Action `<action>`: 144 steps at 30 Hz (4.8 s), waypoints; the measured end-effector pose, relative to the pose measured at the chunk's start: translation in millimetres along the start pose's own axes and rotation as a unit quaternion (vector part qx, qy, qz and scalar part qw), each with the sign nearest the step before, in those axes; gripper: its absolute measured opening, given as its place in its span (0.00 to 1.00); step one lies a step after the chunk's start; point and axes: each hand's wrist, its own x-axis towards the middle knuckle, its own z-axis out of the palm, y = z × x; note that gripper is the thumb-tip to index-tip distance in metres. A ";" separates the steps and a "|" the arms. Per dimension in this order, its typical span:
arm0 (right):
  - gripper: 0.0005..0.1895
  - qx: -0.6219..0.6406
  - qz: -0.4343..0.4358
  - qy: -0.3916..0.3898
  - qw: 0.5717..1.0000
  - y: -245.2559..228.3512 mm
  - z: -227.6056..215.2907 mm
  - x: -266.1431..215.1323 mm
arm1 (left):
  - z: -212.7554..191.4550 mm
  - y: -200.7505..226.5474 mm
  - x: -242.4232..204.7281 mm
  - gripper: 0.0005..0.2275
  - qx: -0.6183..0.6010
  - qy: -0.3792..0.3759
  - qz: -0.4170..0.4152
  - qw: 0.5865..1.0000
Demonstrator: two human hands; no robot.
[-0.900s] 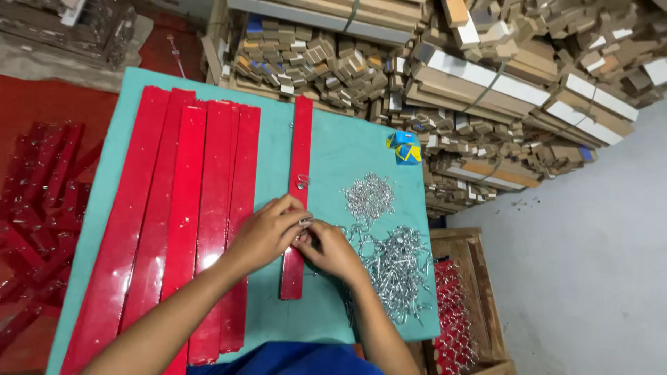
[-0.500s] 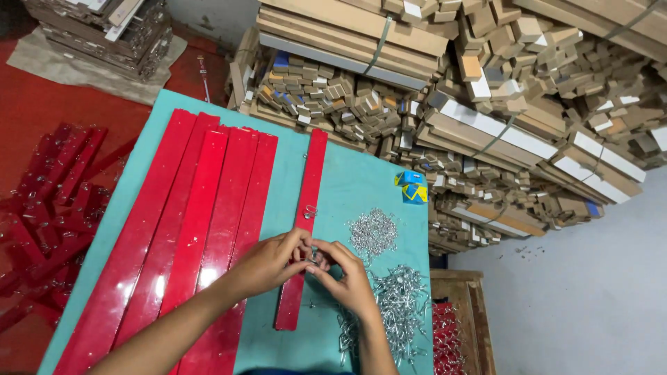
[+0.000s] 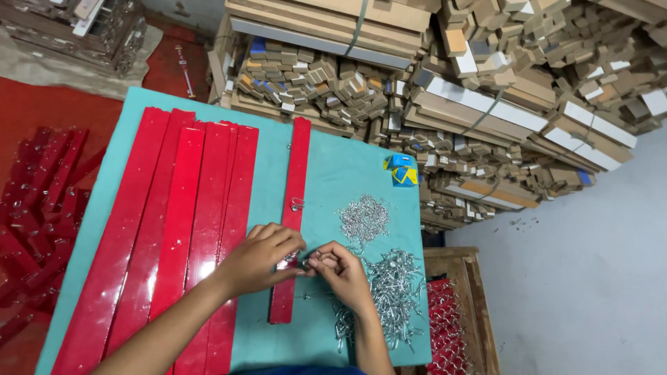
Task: Attaching small metal clips to red metal bars and placing the finished pieces into a wooden crate
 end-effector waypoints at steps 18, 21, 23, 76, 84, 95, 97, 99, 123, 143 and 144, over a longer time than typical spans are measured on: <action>0.04 -0.184 -0.023 0.099 0.978 -14.3 22.9 -65.2 | 2.7 -6.8 -6.7 0.11 0.068 -0.098 -0.077 0.990; 0.05 -0.202 -0.039 0.084 0.975 -14.1 32.6 -72.5 | 0.1 1.3 -6.1 0.12 0.058 -0.013 -0.053 0.997; 0.05 -0.213 -0.043 0.090 0.972 -13.7 36.3 -74.0 | -2.1 1.2 -2.3 0.12 0.053 0.019 -0.053 0.997; 0.27 -0.292 0.058 -0.095 0.950 -53.0 27.0 -45.7 | 5.4 2.6 -10.9 0.10 0.096 0.101 -0.037 0.989; 0.16 -0.563 0.184 0.020 0.805 18.3 -33.5 11.5 | 5.8 4.8 -14.3 0.32 0.087 -0.155 -0.120 0.977; 0.05 -0.344 0.059 0.060 0.935 -1.0 -44.7 30.2 | -3.0 1.7 -12.8 0.31 0.018 -0.215 -0.128 0.968; 0.05 -0.260 0.062 0.079 0.961 -7.9 -48.2 47.3 | -6.7 -0.7 -10.8 0.31 0.006 -0.208 -0.122 0.970; 0.10 -0.257 0.031 0.083 0.962 -4.7 -54.0 66.6 | -9.7 1.4 -12.7 0.30 -0.038 -0.220 -0.120 0.967; 0.05 -0.341 -0.047 0.018 0.939 -0.9 -43.6 179.9 | 14.5 -14.0 -21.0 0.23 -0.004 -0.201 -0.073 0.977; 0.07 -0.575 -0.025 -0.087 0.813 25.6 -40.9 251.9 | 32.2 -20.5 -24.5 0.20 0.055 -0.148 -0.059 0.986; 0.07 -0.593 -0.027 -0.095 0.799 30.0 -42.7 255.5 | 33.4 -19.8 -23.7 0.20 0.059 -0.145 -0.059 0.986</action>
